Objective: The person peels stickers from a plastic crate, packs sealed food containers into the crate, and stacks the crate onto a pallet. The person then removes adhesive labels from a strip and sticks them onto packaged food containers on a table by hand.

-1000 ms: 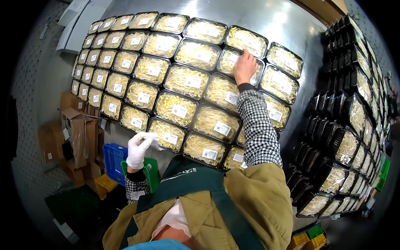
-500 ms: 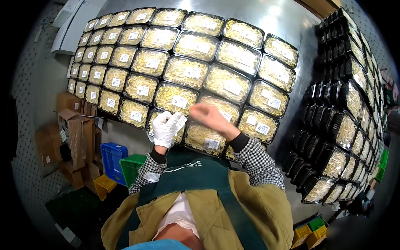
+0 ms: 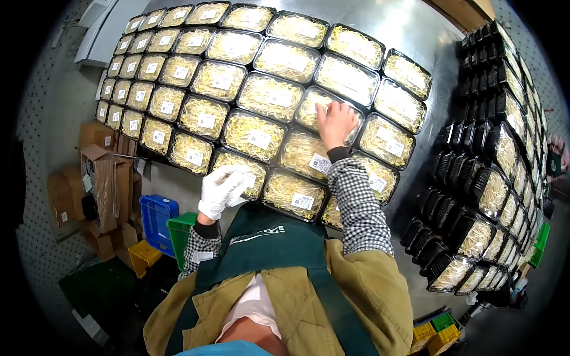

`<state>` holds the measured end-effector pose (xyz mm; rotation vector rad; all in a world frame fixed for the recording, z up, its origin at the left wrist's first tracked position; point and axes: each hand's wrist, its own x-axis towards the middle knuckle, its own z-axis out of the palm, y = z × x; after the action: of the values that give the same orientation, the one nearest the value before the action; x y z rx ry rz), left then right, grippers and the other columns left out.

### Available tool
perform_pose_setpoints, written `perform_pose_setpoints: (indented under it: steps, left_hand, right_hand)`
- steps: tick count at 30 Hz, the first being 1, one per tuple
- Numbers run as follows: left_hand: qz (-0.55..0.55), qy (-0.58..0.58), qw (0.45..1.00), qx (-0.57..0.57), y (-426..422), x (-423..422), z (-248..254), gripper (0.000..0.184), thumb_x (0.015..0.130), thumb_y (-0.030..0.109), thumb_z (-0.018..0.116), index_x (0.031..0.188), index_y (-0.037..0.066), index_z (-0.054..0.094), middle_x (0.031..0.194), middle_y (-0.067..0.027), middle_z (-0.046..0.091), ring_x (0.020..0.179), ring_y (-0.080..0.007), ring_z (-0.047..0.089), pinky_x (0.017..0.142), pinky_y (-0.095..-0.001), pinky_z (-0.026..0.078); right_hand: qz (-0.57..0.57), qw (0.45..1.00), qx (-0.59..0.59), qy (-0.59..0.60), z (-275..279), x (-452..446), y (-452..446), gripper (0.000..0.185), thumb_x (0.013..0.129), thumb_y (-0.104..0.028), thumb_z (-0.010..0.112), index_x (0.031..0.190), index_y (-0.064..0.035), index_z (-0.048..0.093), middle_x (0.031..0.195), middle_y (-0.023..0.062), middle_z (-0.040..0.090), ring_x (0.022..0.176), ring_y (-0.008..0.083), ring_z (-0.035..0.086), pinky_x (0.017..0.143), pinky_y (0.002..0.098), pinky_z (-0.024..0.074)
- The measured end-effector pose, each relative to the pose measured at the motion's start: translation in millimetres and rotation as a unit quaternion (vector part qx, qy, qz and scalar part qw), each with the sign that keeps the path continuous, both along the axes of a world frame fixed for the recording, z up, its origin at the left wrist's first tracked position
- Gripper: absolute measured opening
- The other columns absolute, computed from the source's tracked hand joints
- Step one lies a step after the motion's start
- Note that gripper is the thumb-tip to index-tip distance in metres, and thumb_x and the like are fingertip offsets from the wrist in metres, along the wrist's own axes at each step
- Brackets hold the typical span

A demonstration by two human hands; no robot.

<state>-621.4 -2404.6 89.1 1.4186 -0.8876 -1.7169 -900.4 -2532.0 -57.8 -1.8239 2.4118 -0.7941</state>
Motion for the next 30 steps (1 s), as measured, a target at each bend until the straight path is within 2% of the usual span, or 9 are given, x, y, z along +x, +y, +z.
perform_pose_setpoints:
  steps: [9,12,14,16,20,23,27,29,30]
  left_hand:
    - [0.060,-0.075,0.995,-0.033,7.7,30.5,-5.9,0.009,0.087,0.007,0.062,0.089,-0.001,0.064,0.075,-0.0036,0.064,0.061,-0.0075,0.058,0.055,-0.0209,0.046]
    - [0.046,-0.148,0.974,-0.164,3.3,30.4,-41.9,0.010,0.086,0.008,0.064,0.079,0.002,0.062,0.072,-0.0017,0.063,0.060,-0.0054,0.055,0.055,-0.0196,0.044]
    - [0.054,-0.186,0.964,-0.182,-2.2,21.9,-45.8,0.022,0.081,0.012,0.071,0.066,0.002,0.059,0.058,-0.0028,0.055,0.054,-0.0059,0.047,0.050,-0.0243,0.039]
    - [-0.007,-0.219,0.951,-0.217,-10.3,17.9,-29.6,0.028,0.082,0.012,0.072,0.060,0.004,0.056,0.056,0.0027,0.052,0.052,-0.0032,0.046,0.047,-0.0223,0.037]
    - [-0.198,-0.187,0.942,-0.196,-13.1,38.0,-40.6,0.020,0.080,0.017,0.073,0.070,0.001,0.064,0.062,0.0000,0.058,0.057,-0.0047,0.052,0.052,-0.0219,0.041]
    - [-0.202,-0.109,0.955,-0.188,-6.4,59.3,-38.8,0.017,0.081,0.015,0.072,0.072,0.001,0.066,0.064,0.0002,0.059,0.058,-0.0045,0.052,0.052,-0.0214,0.042]
    - [-0.090,-0.147,0.970,-0.172,-7.2,79.2,-45.0,0.031,0.080,0.011,0.074,0.059,0.005,0.051,0.056,0.0038,0.049,0.053,-0.0021,0.042,0.047,-0.0214,0.037]
    - [-0.125,-0.232,0.938,-0.224,-12.5,81.6,-48.9,0.027,0.080,0.011,0.073,0.062,0.004,0.054,0.058,0.0035,0.052,0.055,-0.0023,0.044,0.049,-0.0211,0.039]
    - [-0.137,-0.199,0.950,-0.197,-14.0,81.8,-51.6,0.024,0.081,0.011,0.072,0.065,0.004,0.055,0.060,0.0031,0.053,0.056,-0.0026,0.045,0.050,-0.0206,0.040]
  right_hand:
    - [-0.027,0.999,-0.025,-0.009,2.3,7.6,11.5,0.029,0.084,-0.020,0.060,0.110,-0.0093,0.054,0.096,0.0091,0.056,0.094,0.0272,0.052,0.084,0.0424,0.0341]
    - [-0.018,0.989,-0.102,-0.102,8.9,32.8,51.8,0.024,0.085,-0.018,0.059,0.104,-0.0037,0.058,0.089,0.0105,0.060,0.083,0.0273,0.056,0.074,0.0385,0.0412]
    - [0.082,0.848,0.093,-0.516,66.4,85.3,98.0,0.027,0.091,-0.025,0.059,0.098,0.0013,0.062,0.096,0.0064,0.065,0.084,0.0126,0.057,0.073,0.0270,0.0452]
    - [0.111,0.676,0.218,-0.695,103.6,126.1,139.2,0.019,0.090,-0.019,0.061,0.098,-0.0014,0.064,0.093,0.0012,0.064,0.085,0.0081,0.056,0.078,0.0247,0.0453]
    - [-0.026,0.728,0.045,-0.683,99.0,128.6,159.5,0.014,0.086,-0.014,0.066,0.091,-0.0008,0.066,0.085,-0.0007,0.065,0.079,0.0065,0.057,0.075,0.0225,0.0456]
    - [-0.108,0.879,0.075,-0.458,75.2,69.9,144.0,0.022,0.092,-0.019,0.059,0.098,0.0011,0.064,0.084,-0.0008,0.061,0.076,0.0045,0.050,0.072,0.0195,0.0406]
    - [0.145,0.816,0.240,-0.506,106.8,127.7,140.4,0.020,0.092,-0.020,0.060,0.097,-0.0009,0.065,0.081,-0.0019,0.062,0.076,0.0043,0.053,0.073,0.0214,0.0433]
    - [0.160,0.711,0.218,-0.649,103.6,176.3,156.8,0.017,0.090,-0.016,0.061,0.096,-0.0011,0.065,0.083,-0.0020,0.063,0.078,0.0051,0.054,0.073,0.0215,0.0443]
    - [0.143,0.729,0.195,-0.640,101.1,176.3,157.1,0.015,0.090,-0.015,0.062,0.096,-0.0010,0.065,0.083,-0.0019,0.063,0.077,0.0051,0.054,0.072,0.0213,0.0442]
